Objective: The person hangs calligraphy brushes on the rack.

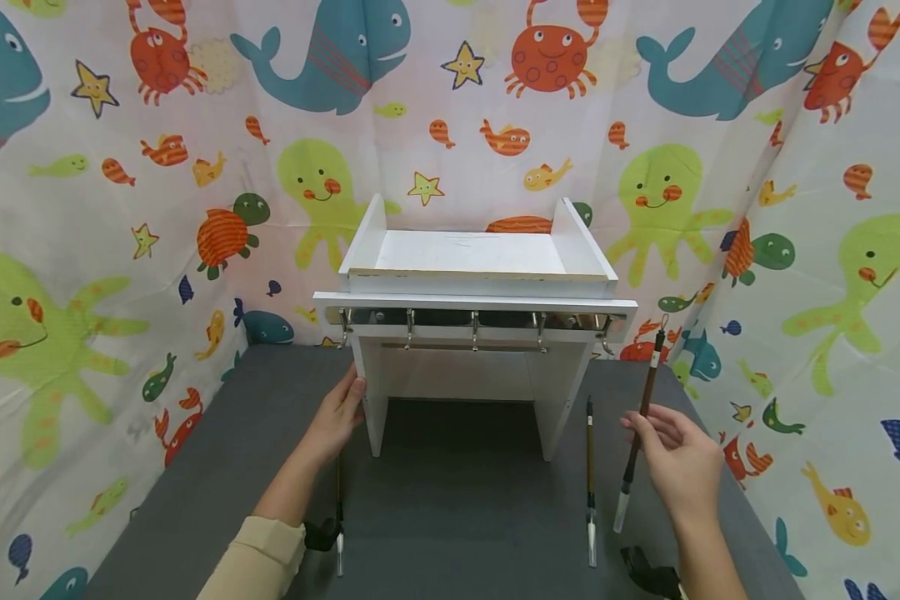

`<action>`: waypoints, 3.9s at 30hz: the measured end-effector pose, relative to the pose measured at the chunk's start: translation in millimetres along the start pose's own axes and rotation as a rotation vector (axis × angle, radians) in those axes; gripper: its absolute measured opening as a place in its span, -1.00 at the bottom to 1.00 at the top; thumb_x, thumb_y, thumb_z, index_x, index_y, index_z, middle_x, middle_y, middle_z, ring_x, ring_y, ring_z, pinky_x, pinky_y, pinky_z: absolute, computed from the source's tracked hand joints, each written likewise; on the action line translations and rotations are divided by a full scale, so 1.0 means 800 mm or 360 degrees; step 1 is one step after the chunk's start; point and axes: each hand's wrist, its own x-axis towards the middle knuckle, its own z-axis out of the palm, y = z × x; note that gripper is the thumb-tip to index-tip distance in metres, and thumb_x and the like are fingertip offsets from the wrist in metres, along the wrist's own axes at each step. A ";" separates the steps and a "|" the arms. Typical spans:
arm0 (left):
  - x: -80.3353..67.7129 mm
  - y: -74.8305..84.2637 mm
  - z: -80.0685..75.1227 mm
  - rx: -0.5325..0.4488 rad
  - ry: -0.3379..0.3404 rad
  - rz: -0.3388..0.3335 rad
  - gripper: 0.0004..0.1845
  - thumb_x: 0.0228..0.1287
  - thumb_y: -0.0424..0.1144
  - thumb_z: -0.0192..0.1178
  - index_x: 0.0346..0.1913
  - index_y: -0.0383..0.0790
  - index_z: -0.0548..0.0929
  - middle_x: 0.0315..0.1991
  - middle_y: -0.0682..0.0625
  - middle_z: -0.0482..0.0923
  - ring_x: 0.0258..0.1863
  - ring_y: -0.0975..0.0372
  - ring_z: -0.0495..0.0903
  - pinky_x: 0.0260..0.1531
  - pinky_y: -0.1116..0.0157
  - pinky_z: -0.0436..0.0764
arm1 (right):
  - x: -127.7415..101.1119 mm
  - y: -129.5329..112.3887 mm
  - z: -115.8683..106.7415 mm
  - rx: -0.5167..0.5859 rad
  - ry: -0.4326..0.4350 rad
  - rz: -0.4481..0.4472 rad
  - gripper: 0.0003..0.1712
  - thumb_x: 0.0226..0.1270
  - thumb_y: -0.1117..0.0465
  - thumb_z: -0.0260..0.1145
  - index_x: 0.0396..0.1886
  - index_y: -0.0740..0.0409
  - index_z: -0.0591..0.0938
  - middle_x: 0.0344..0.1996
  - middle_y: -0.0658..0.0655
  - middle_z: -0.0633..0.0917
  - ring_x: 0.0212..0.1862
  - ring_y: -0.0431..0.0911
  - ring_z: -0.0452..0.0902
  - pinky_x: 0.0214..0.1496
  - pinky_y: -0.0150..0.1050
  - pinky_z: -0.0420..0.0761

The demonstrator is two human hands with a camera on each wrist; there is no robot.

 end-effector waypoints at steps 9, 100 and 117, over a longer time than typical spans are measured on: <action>0.000 0.000 0.001 -0.0007 0.0020 -0.0016 -0.28 0.61 0.16 -0.23 0.65 0.04 -0.14 0.64 -0.20 -0.15 0.57 -0.20 -0.02 0.29 -0.34 0.26 | -0.015 -0.035 -0.009 0.0080 0.0028 -0.0110 -0.73 0.34 0.20 0.45 -0.10 0.32 0.74 -0.21 0.30 0.81 -0.32 -0.68 0.57 -0.27 -0.71 0.54; -0.004 0.005 0.002 0.0019 0.0026 -0.0043 -0.27 0.62 0.15 -0.25 0.65 -0.01 -0.16 0.65 -0.18 -0.18 0.58 -0.17 -0.02 0.31 -0.34 0.26 | -0.007 0.044 0.060 0.0115 -0.0469 0.0051 -0.40 0.25 0.11 0.53 0.28 0.07 0.58 0.11 0.21 0.72 0.14 0.05 0.65 -0.05 -0.69 0.53; -0.001 0.005 0.002 0.0024 0.0045 -0.0008 -0.30 0.63 0.12 -0.24 0.65 0.01 -0.14 0.64 -0.19 -0.15 0.57 -0.19 -0.01 0.29 -0.33 0.30 | 0.014 0.117 0.070 0.0188 -0.0908 0.0705 -0.15 0.29 0.39 0.43 0.52 0.28 0.26 0.35 0.50 0.43 0.34 0.35 0.42 -0.01 -0.07 0.74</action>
